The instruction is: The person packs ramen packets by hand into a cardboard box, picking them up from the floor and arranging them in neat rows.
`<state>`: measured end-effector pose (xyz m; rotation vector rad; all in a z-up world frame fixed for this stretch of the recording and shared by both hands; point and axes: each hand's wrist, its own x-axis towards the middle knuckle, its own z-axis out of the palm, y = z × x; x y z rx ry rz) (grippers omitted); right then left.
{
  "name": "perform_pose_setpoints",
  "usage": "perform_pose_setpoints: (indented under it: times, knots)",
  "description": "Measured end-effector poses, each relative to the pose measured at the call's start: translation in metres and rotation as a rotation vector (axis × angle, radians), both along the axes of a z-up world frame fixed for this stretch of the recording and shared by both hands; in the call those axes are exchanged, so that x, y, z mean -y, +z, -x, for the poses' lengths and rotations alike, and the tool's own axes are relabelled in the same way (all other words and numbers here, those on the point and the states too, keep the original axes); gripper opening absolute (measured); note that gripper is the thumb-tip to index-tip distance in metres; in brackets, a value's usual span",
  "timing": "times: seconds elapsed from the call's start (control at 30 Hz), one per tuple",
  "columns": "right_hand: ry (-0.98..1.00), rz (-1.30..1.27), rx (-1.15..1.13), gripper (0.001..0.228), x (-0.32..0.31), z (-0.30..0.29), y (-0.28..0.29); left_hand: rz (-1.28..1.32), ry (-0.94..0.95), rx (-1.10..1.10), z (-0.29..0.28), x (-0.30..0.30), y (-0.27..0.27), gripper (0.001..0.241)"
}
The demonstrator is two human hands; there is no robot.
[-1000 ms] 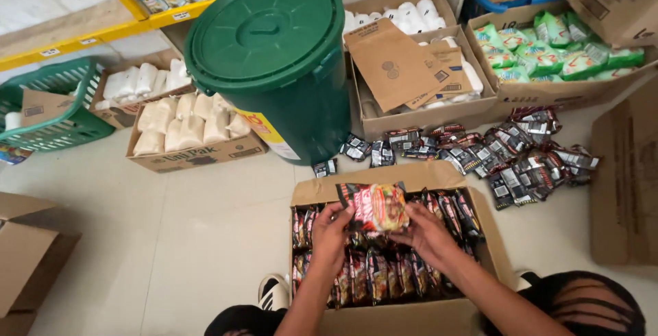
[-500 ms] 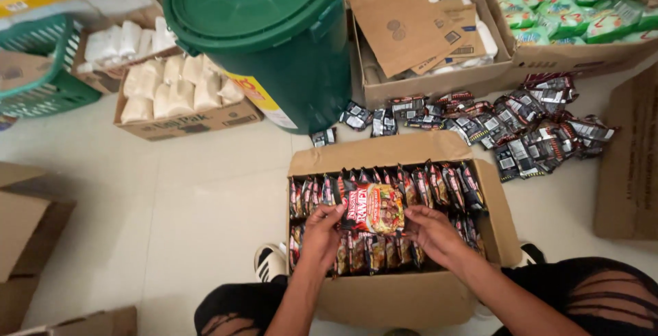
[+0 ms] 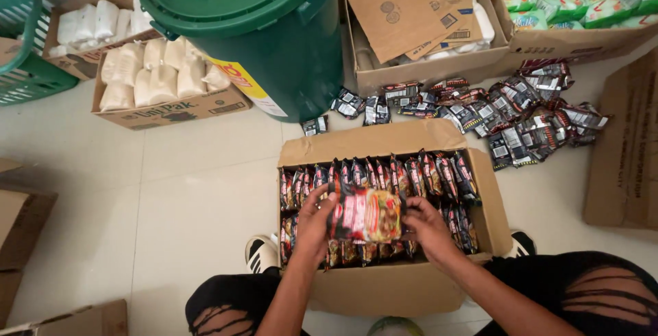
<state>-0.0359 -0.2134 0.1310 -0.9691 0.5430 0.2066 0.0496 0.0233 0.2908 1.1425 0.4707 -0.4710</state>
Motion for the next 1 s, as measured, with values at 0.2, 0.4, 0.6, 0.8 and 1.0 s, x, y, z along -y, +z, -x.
perform_pose_setpoints:
  times: [0.2,0.4,0.6,0.8,1.0]
  knots:
    - [0.066,0.293,0.057,0.042,-0.010,-0.005,0.015,-0.039,-0.031,0.259,0.001,-0.018,-0.094,0.012]
    - [-0.023,0.296,0.003,0.041,-0.009,-0.007,0.012,-0.174,-0.024,0.242,0.005,-0.004,-0.046,0.014]
    - [-0.121,-0.086,-0.117,0.019,0.006,-0.011,0.016,-0.155,-0.033,0.306,0.007,-0.011,-0.072,0.029]
    - [-0.180,-0.289,-0.016,0.014,0.009,-0.012,0.011,0.040,0.064,0.281,0.008,-0.011,-0.108,0.025]
    - [-0.218,-0.295,-0.034,0.018,0.011,-0.012,0.028,0.028,-0.215,0.004,0.012,0.001,-0.043,0.015]
